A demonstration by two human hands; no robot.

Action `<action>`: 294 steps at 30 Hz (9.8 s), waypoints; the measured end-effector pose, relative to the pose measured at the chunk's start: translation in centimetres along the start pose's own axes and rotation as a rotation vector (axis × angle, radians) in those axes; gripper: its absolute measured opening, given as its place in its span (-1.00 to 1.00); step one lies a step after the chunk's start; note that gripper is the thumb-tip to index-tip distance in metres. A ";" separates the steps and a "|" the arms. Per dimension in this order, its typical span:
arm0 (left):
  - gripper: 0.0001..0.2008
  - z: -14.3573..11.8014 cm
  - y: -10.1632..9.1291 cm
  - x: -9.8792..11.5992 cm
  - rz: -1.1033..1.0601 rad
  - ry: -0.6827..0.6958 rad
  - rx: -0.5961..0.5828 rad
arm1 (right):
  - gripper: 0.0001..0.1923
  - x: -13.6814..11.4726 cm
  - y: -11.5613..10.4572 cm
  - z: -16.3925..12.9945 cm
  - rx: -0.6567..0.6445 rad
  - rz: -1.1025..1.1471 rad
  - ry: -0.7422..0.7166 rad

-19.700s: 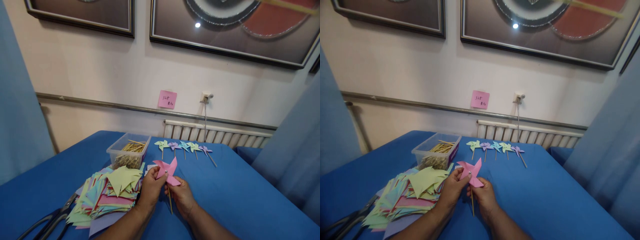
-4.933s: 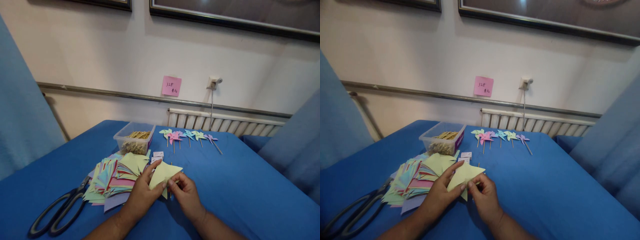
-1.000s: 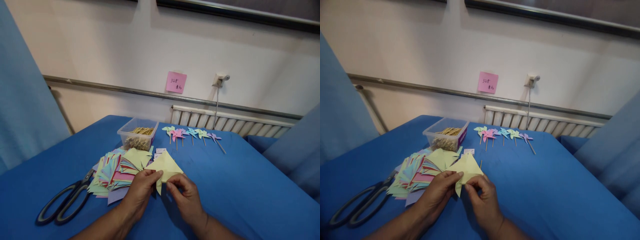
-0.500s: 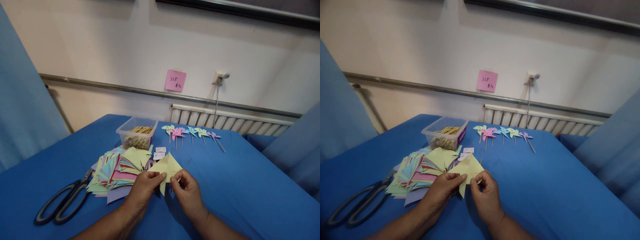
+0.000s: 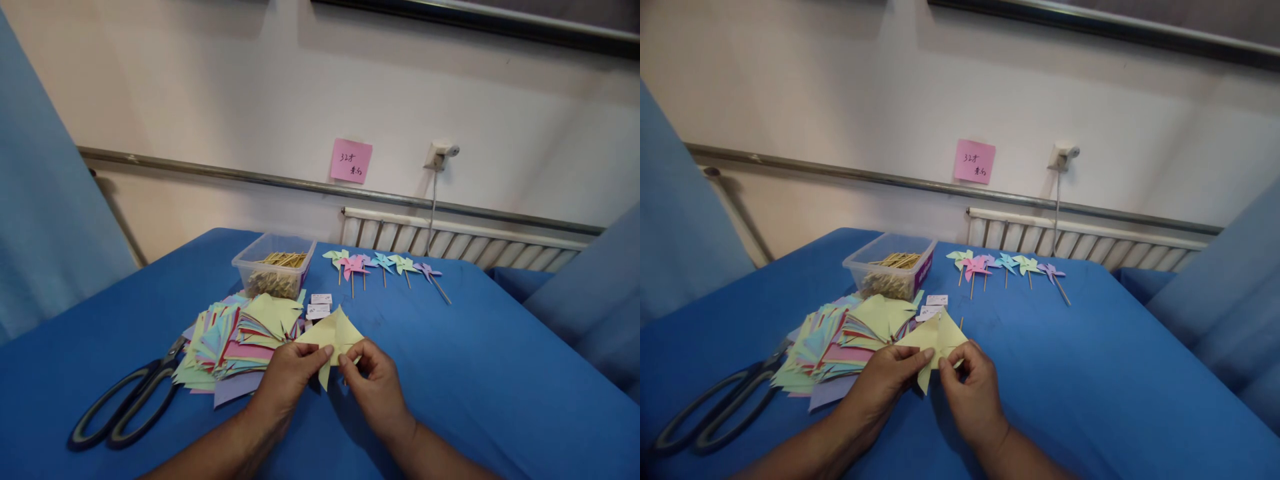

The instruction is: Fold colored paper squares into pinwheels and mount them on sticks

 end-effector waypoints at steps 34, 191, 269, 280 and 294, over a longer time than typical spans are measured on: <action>-0.82 -0.1 0.7 1.5 0.310 0.052 -0.083 | -0.64 2.7 2.0 0.8 -0.168 0.613 0.240; -0.72 -0.7 0.2 1.6 -0.494 0.040 0.049 | -0.83 0.3 1.1 -0.3 -0.027 0.466 -0.053; -0.80 0.0 0.8 0.1 0.047 -0.043 -0.029 | -0.70 2.8 1.7 1.2 -0.156 0.615 0.158; -0.78 0.0 1.1 0.9 -0.012 -0.022 -0.017 | -0.69 1.9 1.6 0.9 -0.182 0.651 0.158; -0.87 -1.5 -4.6 7.2 -0.356 0.309 0.211 | -0.85 2.5 -1.5 2.7 -0.023 -0.001 -0.024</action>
Point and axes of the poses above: each hand's wrist, its own z-axis towards the middle knuckle, its own y-axis out of the palm, x = y × z, the point moved 7 cm from there along z, towards the middle knuckle, and after that the axes turned 11 degrees about -x, right-handed, at the moved point
